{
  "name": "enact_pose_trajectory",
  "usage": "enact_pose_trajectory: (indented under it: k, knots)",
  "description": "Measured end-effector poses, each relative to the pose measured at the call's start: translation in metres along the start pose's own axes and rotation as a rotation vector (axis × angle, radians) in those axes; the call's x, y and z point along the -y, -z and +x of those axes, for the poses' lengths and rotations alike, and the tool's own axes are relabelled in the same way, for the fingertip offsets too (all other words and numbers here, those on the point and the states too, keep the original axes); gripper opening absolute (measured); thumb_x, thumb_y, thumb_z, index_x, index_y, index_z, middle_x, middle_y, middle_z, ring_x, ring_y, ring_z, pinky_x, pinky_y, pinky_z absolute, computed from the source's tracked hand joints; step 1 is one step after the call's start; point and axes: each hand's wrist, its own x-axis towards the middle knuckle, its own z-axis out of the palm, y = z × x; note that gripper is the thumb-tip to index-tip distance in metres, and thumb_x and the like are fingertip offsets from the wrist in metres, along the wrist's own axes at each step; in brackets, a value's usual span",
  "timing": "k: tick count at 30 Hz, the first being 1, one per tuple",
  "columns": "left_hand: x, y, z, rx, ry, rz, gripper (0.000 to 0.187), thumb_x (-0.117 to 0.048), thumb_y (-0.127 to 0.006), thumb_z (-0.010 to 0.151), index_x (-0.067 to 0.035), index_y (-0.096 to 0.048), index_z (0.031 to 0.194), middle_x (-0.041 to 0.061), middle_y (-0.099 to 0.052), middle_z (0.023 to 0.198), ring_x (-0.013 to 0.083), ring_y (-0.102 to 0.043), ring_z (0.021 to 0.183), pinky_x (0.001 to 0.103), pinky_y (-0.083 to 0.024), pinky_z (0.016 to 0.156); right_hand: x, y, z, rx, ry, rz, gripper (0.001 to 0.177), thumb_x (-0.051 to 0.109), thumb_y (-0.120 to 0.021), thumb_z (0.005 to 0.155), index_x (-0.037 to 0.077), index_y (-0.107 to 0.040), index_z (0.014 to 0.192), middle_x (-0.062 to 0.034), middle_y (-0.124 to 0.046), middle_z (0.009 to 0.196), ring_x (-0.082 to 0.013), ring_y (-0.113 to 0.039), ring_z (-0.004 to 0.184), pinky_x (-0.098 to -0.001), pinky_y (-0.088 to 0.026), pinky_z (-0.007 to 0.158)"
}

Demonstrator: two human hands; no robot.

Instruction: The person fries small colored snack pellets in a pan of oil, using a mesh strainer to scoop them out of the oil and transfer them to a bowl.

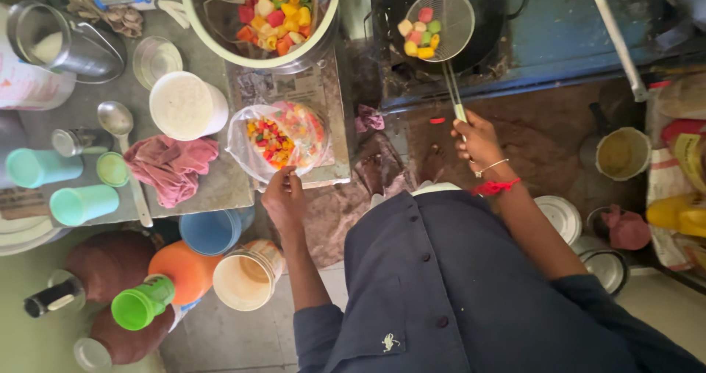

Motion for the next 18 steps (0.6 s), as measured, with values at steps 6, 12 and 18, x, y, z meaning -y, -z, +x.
enact_pose_trajectory:
  k: [6,12,18]
  knots:
    - [-0.008,0.017,0.021,-0.05,-0.038,0.025,0.013,-0.005,-0.068,0.093,-0.003,-0.076,0.103,0.014,-0.072,0.078,0.0202,-0.07,0.065,0.033,-0.055,0.062,0.009,0.002,0.006,0.281,-0.129,0.43,0.01,0.015,-0.058,0.104,0.013,-0.057,0.114,0.0009,-0.056,0.084,-0.0011,-0.039,0.052,-0.016,-0.028,0.039]
    - [-0.011,0.018,0.029,-0.063,-0.034,0.038,0.013,-0.005,-0.068,0.094,-0.002,-0.076,0.104,0.014,-0.07,0.077,0.0191,-0.067,0.064,0.033,-0.054,0.061,0.015,0.008,-0.018,0.339,-0.12,0.533,0.009,0.016,-0.056,0.106,0.015,-0.054,0.115,0.0009,-0.053,0.086,-0.001,-0.037,0.052,-0.0152,-0.027,0.039]
    - [0.055,-0.009,0.063,-0.13,-0.042,0.01,0.018,-0.004,-0.065,0.09,-0.002,-0.075,0.105,0.016,-0.074,0.09,0.0267,-0.071,0.077,0.037,-0.056,0.071,0.012,0.02,-0.027,0.299,-0.057,0.392,0.035,0.017,-0.054,0.103,0.017,-0.054,0.138,0.0022,-0.051,0.084,-0.0013,-0.036,0.051,-0.0158,-0.026,0.038]
